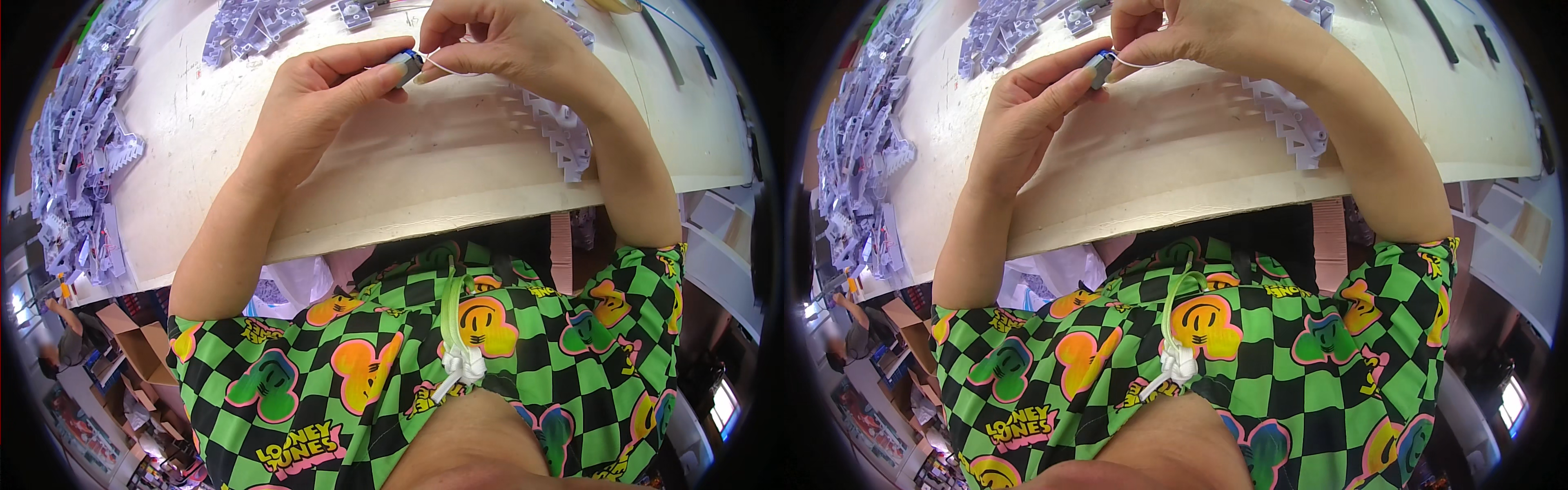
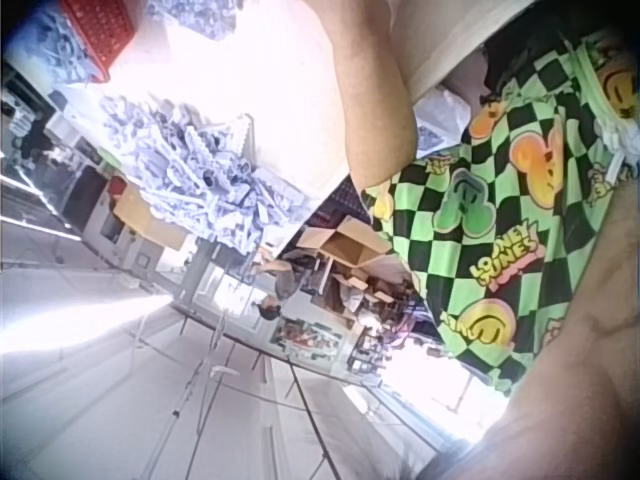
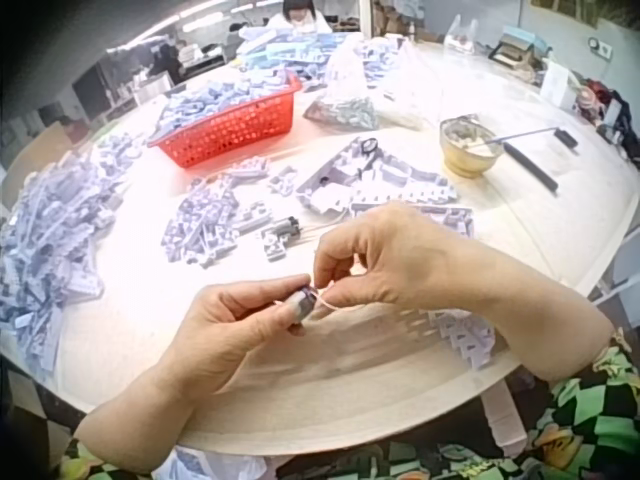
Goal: The person places assembled toy gun components into a cardboard box by hand. They then pour small plastic pieces from a bag onto the table and assemble an electric motor and wires into the toy casing parts by hand.
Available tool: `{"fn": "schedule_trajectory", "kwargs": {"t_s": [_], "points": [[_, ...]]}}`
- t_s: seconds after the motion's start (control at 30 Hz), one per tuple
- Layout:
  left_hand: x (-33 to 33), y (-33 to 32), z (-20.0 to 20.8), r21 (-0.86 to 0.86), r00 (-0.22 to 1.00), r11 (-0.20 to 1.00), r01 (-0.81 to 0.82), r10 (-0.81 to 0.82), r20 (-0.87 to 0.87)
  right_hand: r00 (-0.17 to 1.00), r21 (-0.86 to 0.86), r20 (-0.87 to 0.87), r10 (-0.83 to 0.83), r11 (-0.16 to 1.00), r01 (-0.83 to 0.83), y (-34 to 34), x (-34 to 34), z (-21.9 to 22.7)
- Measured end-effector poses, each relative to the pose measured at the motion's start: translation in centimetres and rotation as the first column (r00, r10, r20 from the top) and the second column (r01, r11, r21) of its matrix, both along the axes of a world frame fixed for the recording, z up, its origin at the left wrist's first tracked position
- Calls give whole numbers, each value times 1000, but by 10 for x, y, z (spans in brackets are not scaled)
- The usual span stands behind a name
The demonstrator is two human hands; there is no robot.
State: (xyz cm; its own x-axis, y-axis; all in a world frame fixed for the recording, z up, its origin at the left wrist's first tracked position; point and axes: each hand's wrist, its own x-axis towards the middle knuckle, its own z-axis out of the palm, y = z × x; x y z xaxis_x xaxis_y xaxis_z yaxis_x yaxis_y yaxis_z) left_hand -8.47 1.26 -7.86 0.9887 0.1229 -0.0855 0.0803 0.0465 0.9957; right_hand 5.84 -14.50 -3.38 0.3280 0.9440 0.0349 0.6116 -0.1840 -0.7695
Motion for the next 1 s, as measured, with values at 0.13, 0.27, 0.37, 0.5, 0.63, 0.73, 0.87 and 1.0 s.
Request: {"fn": "schedule_trajectory", "kwargs": {"t_s": [0.13, 0.27, 0.37, 0.5, 0.63, 0.73, 0.87, 1.0], "points": [[0, 3, 0, -1, 997, 997, 73, -73, -2, 992, 6, -124, 30, 1000, -30, 0, 3, -5], [-1, 5, -1, -38, 989, 988, 150, -150, -4, 961, 29, -250, 115, 993, -111, -2, 10, -11], [-1, 4, 0, -141, 987, 979, 150, -157, -43, 946, -17, -304, 115, 992, -126, -1, 11, -10], [0, 5, 2, -336, 977, 926, 174, -205, -60, 961, -113, -277, -11, 993, -21, -3, 17, -3], [-1, 5, 2, -347, 984, 932, 107, -150, -99, 978, 13, -202, -60, 998, 64, -6, 23, -8], [-1, 5, 2, -351, 985, 932, 86, -132, -108, 998, 207, -57, 38, 978, -25, -9, 23, -7], [0, 4, 2, -288, 991, 956, 58, -90, -99, 960, 282, 262, 101, 943, -176, -7, 18, -6], [0, 4, 0, -217, 994, 974, 68, -85, -71, 958, 211, 254, 136, 958, -192, -8, 14, -6]]}}
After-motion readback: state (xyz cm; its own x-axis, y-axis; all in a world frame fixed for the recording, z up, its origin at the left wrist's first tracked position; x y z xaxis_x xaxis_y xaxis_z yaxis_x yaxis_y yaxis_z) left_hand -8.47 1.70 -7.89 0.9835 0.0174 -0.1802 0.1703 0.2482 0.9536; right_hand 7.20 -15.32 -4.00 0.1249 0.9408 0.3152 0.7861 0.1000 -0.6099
